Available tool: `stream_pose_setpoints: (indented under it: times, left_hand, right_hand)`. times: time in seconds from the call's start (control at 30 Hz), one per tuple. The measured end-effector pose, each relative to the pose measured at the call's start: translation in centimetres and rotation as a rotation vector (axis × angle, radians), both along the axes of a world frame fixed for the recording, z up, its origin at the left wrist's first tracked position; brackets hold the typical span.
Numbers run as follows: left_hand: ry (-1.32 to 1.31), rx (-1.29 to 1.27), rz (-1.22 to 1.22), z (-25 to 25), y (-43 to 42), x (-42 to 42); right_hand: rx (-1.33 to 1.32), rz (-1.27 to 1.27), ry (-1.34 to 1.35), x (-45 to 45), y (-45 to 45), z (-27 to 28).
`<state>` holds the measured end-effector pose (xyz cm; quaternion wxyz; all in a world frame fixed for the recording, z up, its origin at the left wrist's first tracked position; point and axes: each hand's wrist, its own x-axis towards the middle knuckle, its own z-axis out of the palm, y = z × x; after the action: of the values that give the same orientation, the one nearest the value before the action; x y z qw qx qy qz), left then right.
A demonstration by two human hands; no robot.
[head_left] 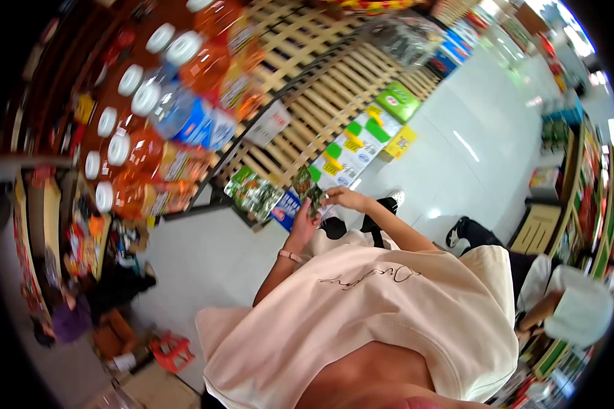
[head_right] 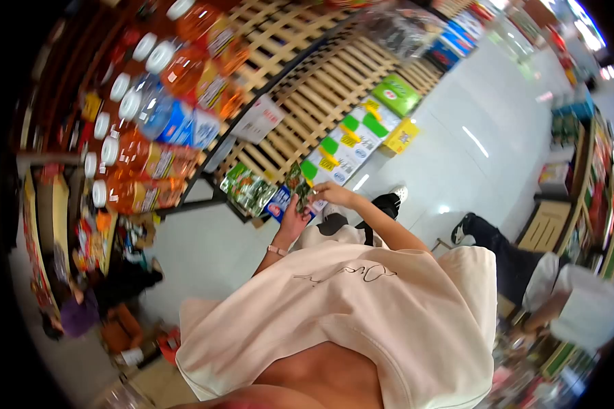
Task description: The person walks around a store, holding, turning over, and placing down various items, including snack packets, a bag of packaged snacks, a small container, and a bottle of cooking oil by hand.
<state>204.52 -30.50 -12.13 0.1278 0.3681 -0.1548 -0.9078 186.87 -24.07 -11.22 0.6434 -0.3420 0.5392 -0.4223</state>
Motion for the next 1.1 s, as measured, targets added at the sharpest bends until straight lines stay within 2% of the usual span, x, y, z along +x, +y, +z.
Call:
stream_pose_setpoints:
  times: [0.03,0.07,0.1,0.17,0.2,0.3,0.4,0.43,0.5,0.57,0.63,0.67,0.77,0.8,0.83,0.87,0.9,0.97,1.0,1.03,1.1]
  left_hand:
    - [-0.028,-0.036,-0.086,-0.2,0.3,-1.4]
    - [-0.184,-0.102,-0.062,3.2,1.6,-4.2]
    - [-0.176,-0.142,-0.18,2.7,2.1,-5.4]
    - [-0.148,-0.235,-0.41,0.6,2.7,-8.0]
    - [-0.125,-0.319,-0.418,3.6,4.1,-10.4]
    - [-0.016,-0.559,-0.642,4.2,6.9,-16.6]
    - [0.112,-0.686,-0.881,6.1,10.3,-24.1]
    - [0.153,-0.746,-0.953,6.6,11.8,-26.2]
    - [0.246,-0.967,-1.165,5.4,13.9,-30.7]
    - [0.413,-0.899,-1.1,7.0,17.5,-34.8]
    - [0.384,-0.938,-1.106,10.1,20.4,-38.1]
    - [0.39,-0.974,-1.057,12.4,22.2,-39.2]
    - [0.402,-1.134,-1.138,12.6,24.7,-42.9]
    - [0.408,-1.196,-1.088,14.3,25.8,-43.5]
    - [0.405,-1.168,-1.073,14.0,26.8,-44.3]
    - [0.401,-1.141,-1.056,13.4,27.6,-44.9]
    - [0.393,-1.114,-1.041,13.3,28.1,-45.5]
    - [0.383,-1.148,-1.142,13.1,28.4,-46.9]
    - [0.361,-1.2,-1.213,13.4,28.3,-47.8]
    - [0.34,-1.252,-1.283,13.5,28.2,-48.8]
    - [0.363,-1.157,-1.304,13.0,28.4,-50.7]
  right_hand:
    - [0.005,-0.029,0.033,-0.7,1.6,2.4]
    - [0.007,-0.019,0.084,-1.7,3.3,2.6]
    - [0.009,-0.011,0.135,-2.7,5.0,2.9]
    - [0.035,-0.17,0.001,-4.6,8.5,5.4]
    - [0.033,-0.214,0.011,-5.8,10.5,5.3]
    - [-0.012,-0.343,0.06,-9.2,16.3,5.1]
    - [0.198,-0.682,-0.082,-11.9,21.2,7.7]
    - [0.226,-0.8,0.007,-12.7,22.6,12.0]
    - [0.171,-0.949,-0.002,-14.5,24.8,13.2]
    - [0.116,-1.135,0.02,-17.4,27.0,9.2]
    - [0.113,-1.248,0.048,-19.6,29.8,7.5]
    - [0.134,-1.264,0.069,-21.1,31.1,7.7]
    - [0.164,-1.303,0.107,-24.5,34.2,8.4]
    - [0.161,-1.288,0.097,-25.0,35.1,11.9]
    - [0.157,-1.272,0.09,-25.9,35.8,13.8]
    - [-0.006,-1.346,0.073,-26.4,36.1,13.1]
    - [0.018,-1.346,0.095,-26.9,36.8,13.0]
    - [0.064,-1.342,0.128,-28.1,37.7,12.8]
    - [0.126,-1.434,0.184,-28.3,37.5,15.5]
    - [0.042,-1.432,0.127,-29.0,37.6,15.3]
    - [-0.122,-1.425,0.026,-30.8,38.0,15.0]
